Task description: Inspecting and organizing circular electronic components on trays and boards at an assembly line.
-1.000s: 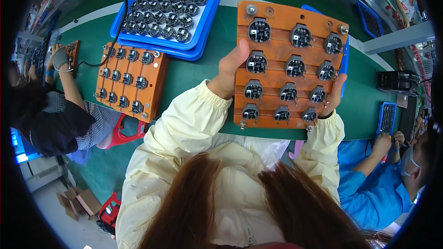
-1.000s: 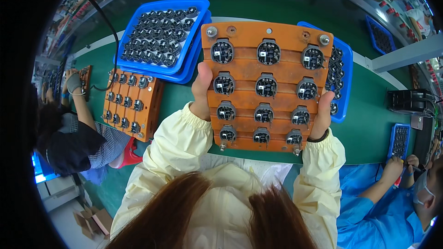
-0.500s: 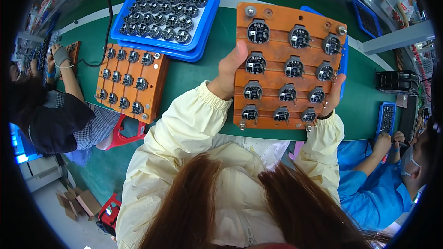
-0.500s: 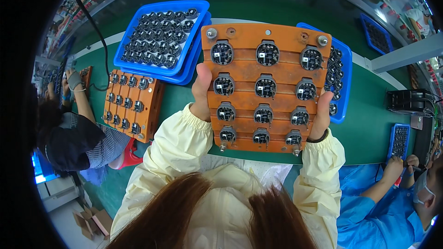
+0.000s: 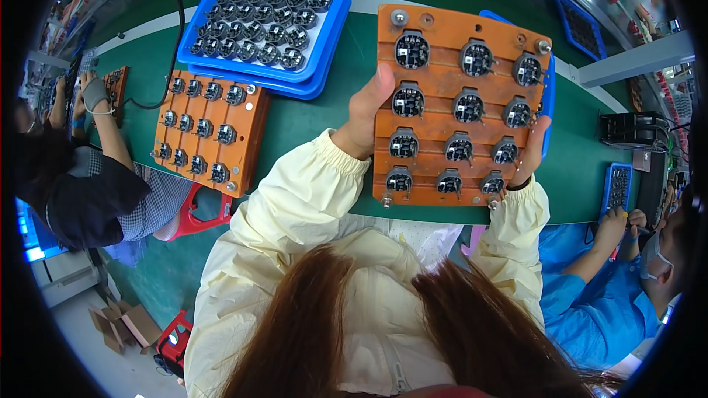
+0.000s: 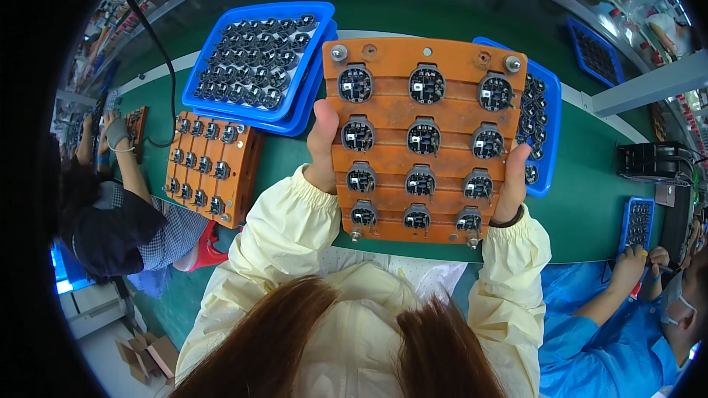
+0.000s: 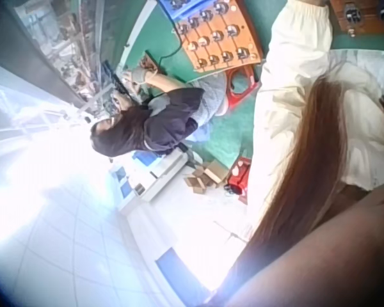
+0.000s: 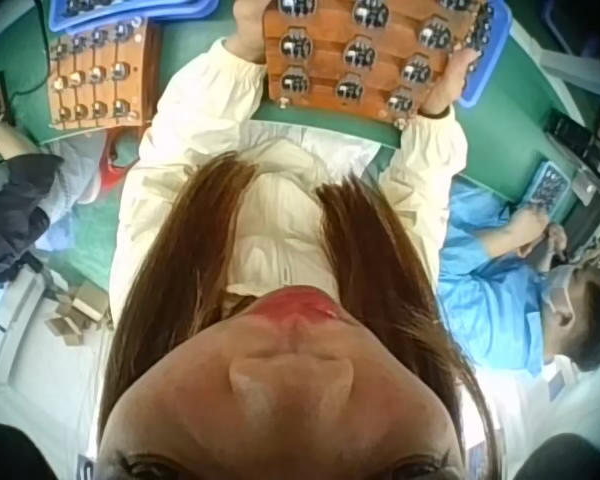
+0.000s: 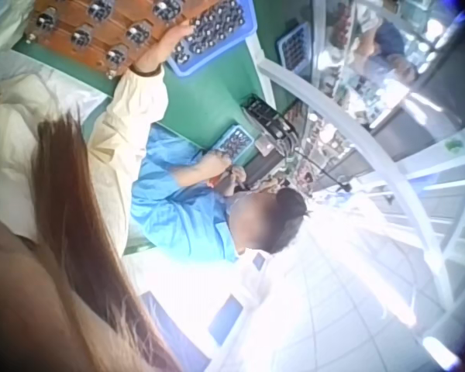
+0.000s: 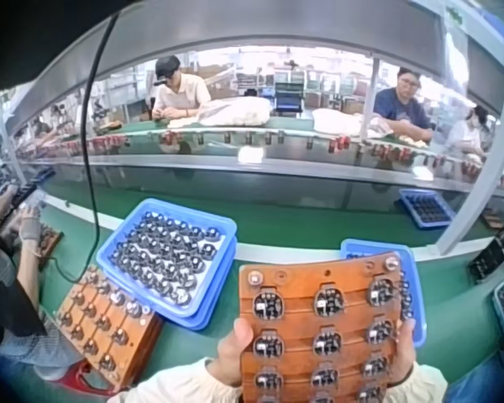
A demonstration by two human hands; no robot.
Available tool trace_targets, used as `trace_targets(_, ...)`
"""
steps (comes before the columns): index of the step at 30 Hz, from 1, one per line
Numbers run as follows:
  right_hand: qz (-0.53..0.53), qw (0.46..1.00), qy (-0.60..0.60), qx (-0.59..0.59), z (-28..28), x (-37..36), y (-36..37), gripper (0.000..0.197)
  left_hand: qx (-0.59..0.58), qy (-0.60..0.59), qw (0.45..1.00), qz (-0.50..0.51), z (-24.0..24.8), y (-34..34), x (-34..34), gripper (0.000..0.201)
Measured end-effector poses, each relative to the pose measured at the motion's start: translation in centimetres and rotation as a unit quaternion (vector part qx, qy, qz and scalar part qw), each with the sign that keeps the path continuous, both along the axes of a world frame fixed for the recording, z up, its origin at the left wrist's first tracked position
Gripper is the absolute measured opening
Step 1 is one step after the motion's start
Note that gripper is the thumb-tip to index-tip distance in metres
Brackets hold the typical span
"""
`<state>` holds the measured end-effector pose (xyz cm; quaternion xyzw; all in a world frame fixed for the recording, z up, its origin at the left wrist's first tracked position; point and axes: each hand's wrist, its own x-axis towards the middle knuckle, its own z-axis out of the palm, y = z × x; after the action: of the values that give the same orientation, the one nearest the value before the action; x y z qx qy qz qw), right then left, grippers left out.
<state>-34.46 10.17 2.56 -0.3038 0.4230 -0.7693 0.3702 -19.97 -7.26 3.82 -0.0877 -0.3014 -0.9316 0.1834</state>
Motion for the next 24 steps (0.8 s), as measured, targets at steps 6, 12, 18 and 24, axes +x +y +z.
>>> trace_targets(6, -0.043, 0.998, -0.033, 0.017, -0.3, 0.4, -0.3, 0.060, -0.010, 0.004, 1.000, -0.002, 0.1, -0.1, 0.0, 0.078)
trace_targets(12, -0.005, 0.999, -0.034, 0.019, 0.2, 0.3, -0.7, 0.060, 0.027, -0.005, 1.000, 0.009, 0.2, 0.1, -0.4, 0.076)
trace_targets(18, -0.020, 0.995, -0.077, 0.066, 1.1, 0.5, -1.8, 0.056, 0.088, -0.007, 0.996, -0.013, 0.2, -0.3, -1.3, 0.073)
trace_targets(24, -0.115, 0.981, -0.090, 0.126, 1.6, 0.6, -2.9, 0.034, 0.153, -0.013, 0.986, -0.065, 0.8, -0.5, -1.6, 0.083)
